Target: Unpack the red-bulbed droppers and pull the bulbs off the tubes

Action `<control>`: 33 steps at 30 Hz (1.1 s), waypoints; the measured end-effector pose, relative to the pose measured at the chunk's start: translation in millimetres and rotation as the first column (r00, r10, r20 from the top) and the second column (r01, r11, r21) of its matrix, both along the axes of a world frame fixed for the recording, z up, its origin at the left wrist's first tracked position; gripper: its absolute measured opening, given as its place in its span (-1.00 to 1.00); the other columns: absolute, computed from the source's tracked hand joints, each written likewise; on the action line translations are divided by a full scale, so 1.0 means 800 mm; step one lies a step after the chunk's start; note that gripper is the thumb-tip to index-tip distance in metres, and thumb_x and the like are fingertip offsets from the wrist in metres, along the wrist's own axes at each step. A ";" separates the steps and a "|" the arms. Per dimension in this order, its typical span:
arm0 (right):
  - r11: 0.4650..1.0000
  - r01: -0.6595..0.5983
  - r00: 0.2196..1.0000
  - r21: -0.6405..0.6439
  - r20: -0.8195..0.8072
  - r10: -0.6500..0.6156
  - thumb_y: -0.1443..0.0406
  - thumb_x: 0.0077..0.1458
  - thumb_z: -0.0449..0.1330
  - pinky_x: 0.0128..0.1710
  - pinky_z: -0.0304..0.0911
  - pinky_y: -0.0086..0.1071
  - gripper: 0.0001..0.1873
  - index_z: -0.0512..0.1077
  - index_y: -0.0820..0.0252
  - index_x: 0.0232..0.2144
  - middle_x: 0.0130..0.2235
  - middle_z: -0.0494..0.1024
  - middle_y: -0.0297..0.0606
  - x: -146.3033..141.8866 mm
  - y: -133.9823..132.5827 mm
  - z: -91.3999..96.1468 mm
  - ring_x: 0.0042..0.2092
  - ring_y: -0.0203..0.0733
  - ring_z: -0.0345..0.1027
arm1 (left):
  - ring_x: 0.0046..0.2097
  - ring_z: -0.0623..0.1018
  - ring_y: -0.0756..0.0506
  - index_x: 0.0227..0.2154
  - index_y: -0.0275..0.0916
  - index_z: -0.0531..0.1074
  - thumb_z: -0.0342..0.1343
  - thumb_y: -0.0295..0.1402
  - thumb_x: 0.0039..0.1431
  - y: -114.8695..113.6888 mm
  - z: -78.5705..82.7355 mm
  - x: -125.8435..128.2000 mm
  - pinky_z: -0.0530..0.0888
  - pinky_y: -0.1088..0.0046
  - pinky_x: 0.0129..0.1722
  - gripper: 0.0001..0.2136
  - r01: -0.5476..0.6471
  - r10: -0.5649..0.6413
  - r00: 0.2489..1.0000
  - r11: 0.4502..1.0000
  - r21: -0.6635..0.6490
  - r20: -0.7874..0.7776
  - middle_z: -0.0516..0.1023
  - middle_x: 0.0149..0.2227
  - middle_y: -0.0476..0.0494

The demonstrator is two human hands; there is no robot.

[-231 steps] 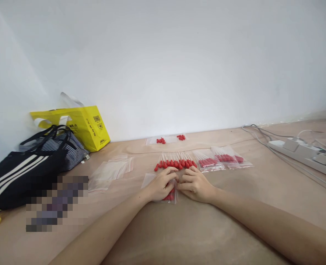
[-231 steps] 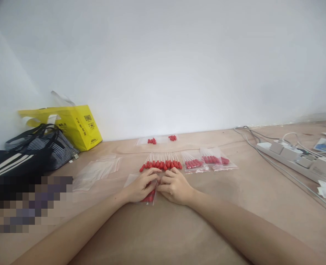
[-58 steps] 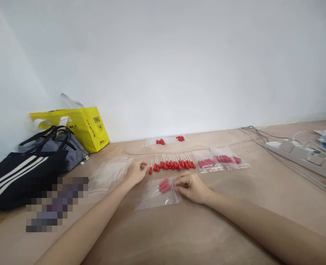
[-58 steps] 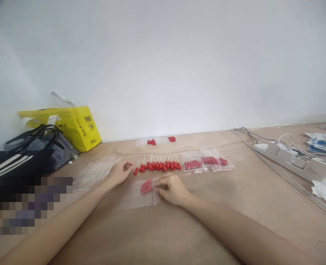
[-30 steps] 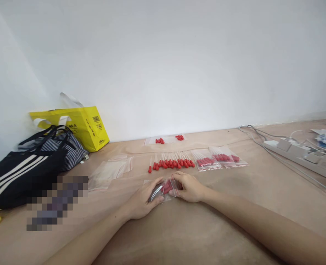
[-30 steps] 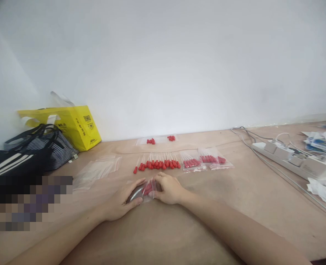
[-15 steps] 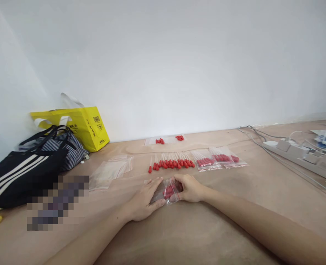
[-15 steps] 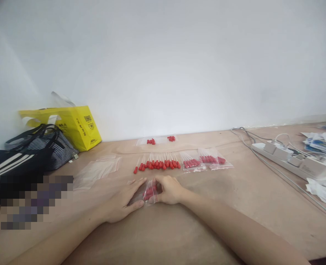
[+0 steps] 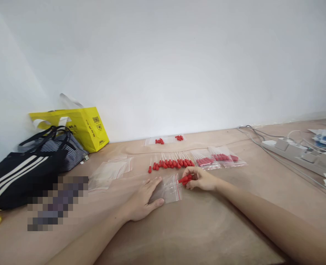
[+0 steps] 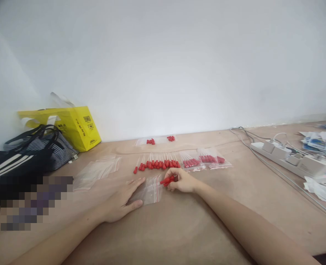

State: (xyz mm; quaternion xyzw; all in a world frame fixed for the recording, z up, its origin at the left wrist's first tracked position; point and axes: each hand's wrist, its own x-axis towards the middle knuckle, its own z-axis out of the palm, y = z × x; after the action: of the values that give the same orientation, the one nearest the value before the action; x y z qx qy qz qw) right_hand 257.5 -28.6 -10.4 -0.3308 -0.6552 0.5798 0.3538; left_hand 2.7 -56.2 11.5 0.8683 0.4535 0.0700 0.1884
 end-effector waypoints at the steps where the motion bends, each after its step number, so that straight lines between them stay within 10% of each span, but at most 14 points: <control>1: 0.999 -0.008 0.999 -0.041 -0.033 0.007 0.38 -0.30 0.25 -0.47 0.21 -0.46 -0.69 0.31 0.22 -0.38 -0.44 0.44 -0.40 0.001 0.001 0.000 -0.48 -0.38 0.31 | 0.19 0.01 -0.21 0.16 -0.19 -0.08 -0.11 -0.03 0.07 0.000 0.001 0.000 -0.01 0.16 0.15 -0.37 0.000 0.000 1.000 1.000 -0.001 -0.001 -0.03 0.20 -0.16; 13: 0.973 0.232 0.968 -0.006 0.097 -0.231 0.26 -0.30 0.29 -0.54 0.17 -0.50 -0.76 0.37 0.28 -0.53 -0.58 0.42 -0.38 0.062 0.023 0.033 -0.56 -0.42 0.25 | 0.19 0.05 -0.19 0.15 -0.19 -0.05 -0.09 -0.06 0.06 -0.002 0.004 0.000 0.02 0.17 0.14 -0.39 0.019 -0.019 1.000 1.000 -0.004 0.008 -0.01 0.19 -0.16; 18: 0.888 0.445 0.892 0.113 -0.143 -0.429 0.21 -0.24 0.26 -0.51 0.21 -0.44 -0.75 0.33 0.24 -0.51 -0.58 0.41 -0.37 0.067 0.027 0.037 -0.55 -0.37 0.26 | 0.15 0.14 -0.18 0.02 -0.18 0.22 -0.02 -0.10 0.03 0.003 0.005 0.007 0.09 0.21 0.12 -0.52 -0.087 0.068 0.970 0.994 0.073 0.235 0.15 0.14 -0.16; 22: 0.683 0.597 0.799 0.421 -0.238 -0.551 0.24 -0.15 0.21 -0.43 0.26 -0.39 -0.82 0.35 0.21 -0.46 -0.46 0.43 -0.28 0.010 0.005 0.025 -0.42 -0.28 0.31 | -0.04 0.40 -0.14 -0.24 -0.25 0.43 0.00 -0.21 0.06 0.014 0.019 0.045 0.25 0.27 0.03 -0.72 -0.217 0.296 0.764 0.955 -0.204 0.573 0.45 -0.11 -0.17; 27: 0.445 0.386 0.852 0.808 -0.127 -0.509 0.38 -0.05 0.10 -0.38 0.27 -0.40 -0.87 0.38 0.19 -0.36 -0.37 0.36 -0.22 -0.043 -0.022 0.006 -0.34 -0.28 0.29 | -0.33 0.51 0.00 -0.48 -0.33 0.41 0.01 -0.39 0.09 0.025 0.026 0.096 0.44 0.51 -0.28 -0.85 0.030 0.709 0.323 0.655 -0.755 0.628 0.52 -0.40 -0.16; 33: 0.470 0.271 0.901 0.840 -0.050 -0.430 0.33 -0.06 0.15 -0.30 0.30 -0.37 -0.75 0.34 0.15 -0.24 -0.29 0.33 -0.21 -0.046 -0.023 0.001 -0.28 -0.26 0.29 | -0.48 0.48 0.07 -0.54 -0.33 0.39 0.02 -0.49 0.06 0.045 0.029 0.092 0.42 0.60 -0.43 -0.88 -0.044 0.768 0.303 0.602 -0.797 0.564 0.49 -0.52 -0.05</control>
State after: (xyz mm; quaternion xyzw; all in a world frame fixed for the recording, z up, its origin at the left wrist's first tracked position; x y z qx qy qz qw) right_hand 221.1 -47.0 -9.4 -0.2989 -0.7943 0.0850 0.5220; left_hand 76.0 -20.5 34.9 0.4038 0.4985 0.3976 0.6560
